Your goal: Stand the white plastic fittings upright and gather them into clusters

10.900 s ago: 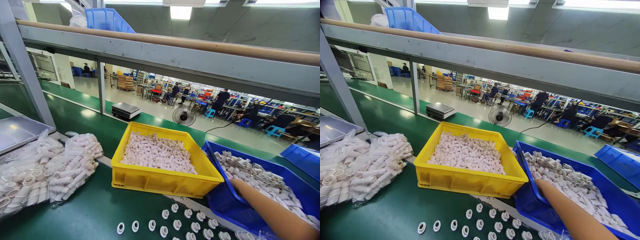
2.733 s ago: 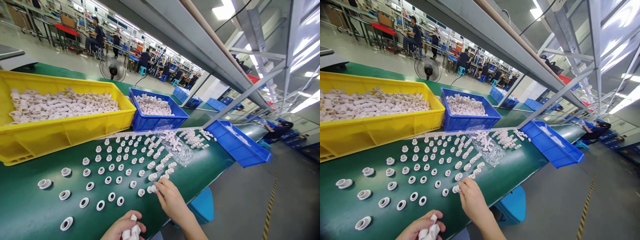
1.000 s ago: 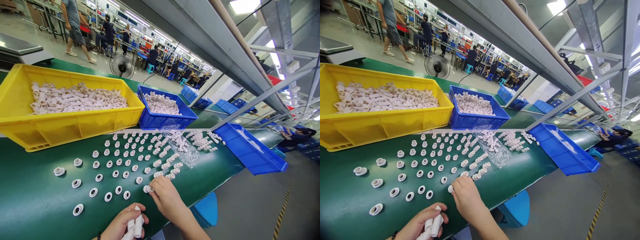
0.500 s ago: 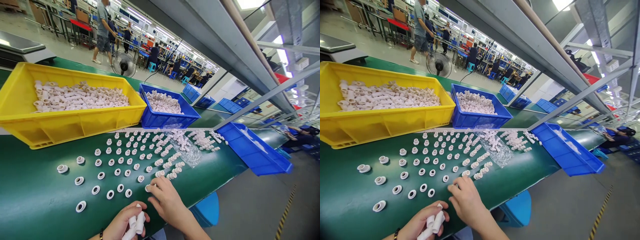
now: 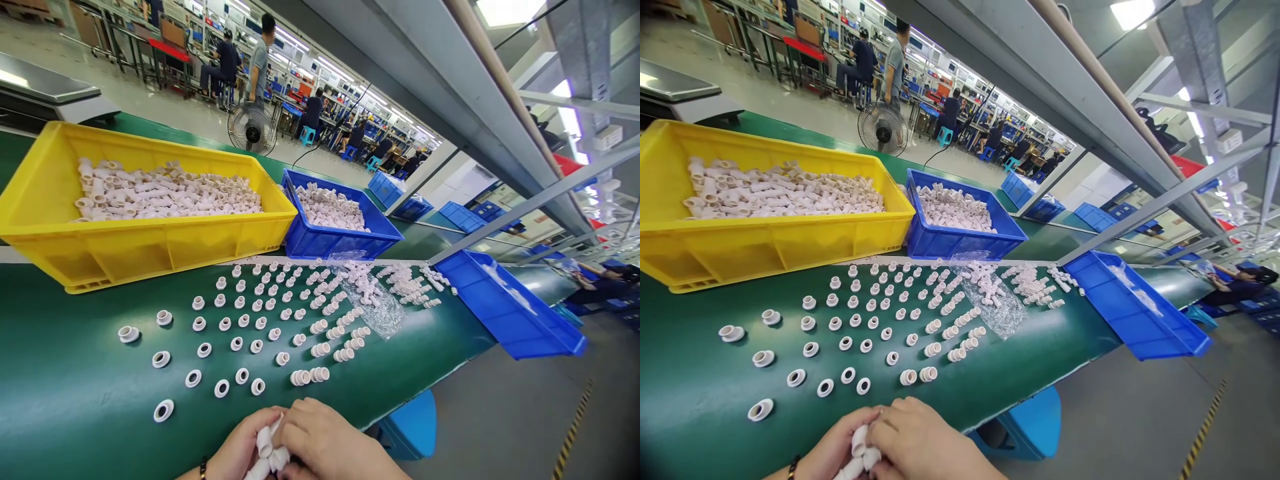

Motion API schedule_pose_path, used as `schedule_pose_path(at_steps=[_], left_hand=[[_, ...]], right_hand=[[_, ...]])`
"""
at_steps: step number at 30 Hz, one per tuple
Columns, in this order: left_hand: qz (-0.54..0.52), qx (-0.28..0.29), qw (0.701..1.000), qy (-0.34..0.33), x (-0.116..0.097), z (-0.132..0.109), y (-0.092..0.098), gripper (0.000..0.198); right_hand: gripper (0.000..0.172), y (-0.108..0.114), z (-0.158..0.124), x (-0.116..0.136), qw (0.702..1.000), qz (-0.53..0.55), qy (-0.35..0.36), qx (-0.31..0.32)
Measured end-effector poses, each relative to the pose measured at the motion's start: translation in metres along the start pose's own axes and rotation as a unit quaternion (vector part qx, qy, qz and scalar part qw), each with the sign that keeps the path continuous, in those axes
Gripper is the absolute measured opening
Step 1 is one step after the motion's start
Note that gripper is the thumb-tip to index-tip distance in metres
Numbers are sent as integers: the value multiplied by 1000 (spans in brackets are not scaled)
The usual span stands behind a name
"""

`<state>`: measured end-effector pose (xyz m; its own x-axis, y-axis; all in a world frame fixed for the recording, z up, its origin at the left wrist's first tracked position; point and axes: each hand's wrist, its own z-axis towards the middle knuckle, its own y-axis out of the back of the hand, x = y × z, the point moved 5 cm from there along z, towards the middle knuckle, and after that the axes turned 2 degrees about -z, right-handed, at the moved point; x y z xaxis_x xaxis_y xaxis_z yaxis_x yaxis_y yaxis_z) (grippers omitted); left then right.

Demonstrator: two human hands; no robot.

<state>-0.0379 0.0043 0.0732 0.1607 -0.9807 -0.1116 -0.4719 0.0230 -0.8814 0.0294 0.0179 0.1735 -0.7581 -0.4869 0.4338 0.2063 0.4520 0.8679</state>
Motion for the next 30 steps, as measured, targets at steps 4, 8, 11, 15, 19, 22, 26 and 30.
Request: schedule_pose_path(at_steps=[4, 8, 11, 15, 19, 22, 26, 30], left_hand=[[33, -30, 999, 0, -1, 2, 4, 27], [60, -37, 997, -5, 0, 5, 7, 20], [100, -28, 994, -26, -2, 7, 9, 29], [109, 4, 994, -24, -1, 8, 9, 54], [115, 16, 993, -30, -4, 6, 7, 62], [119, 10, 992, -28, -5, 5, 4, 56], [128, -11, 991, -35, -5, 5, 4, 50], [120, 12, 992, -33, -3, 5, 3, 49]], right_hand=[[18, 31, -5, -30, 988, -26, -96, -118], [24, 56, -1, -62, 962, -137, -163, -169], [15, 61, 11, -75, 950, -207, -188, -141], [2, 58, 28, -82, 943, -255, -195, -92], [3, 52, 40, -89, 942, -274, -189, -54], [5, 47, 45, -95, 945, -266, -186, -40], [8, 42, 47, -101, 947, -261, -185, -29], [7, 47, 41, -92, 947, -252, -189, -57]])
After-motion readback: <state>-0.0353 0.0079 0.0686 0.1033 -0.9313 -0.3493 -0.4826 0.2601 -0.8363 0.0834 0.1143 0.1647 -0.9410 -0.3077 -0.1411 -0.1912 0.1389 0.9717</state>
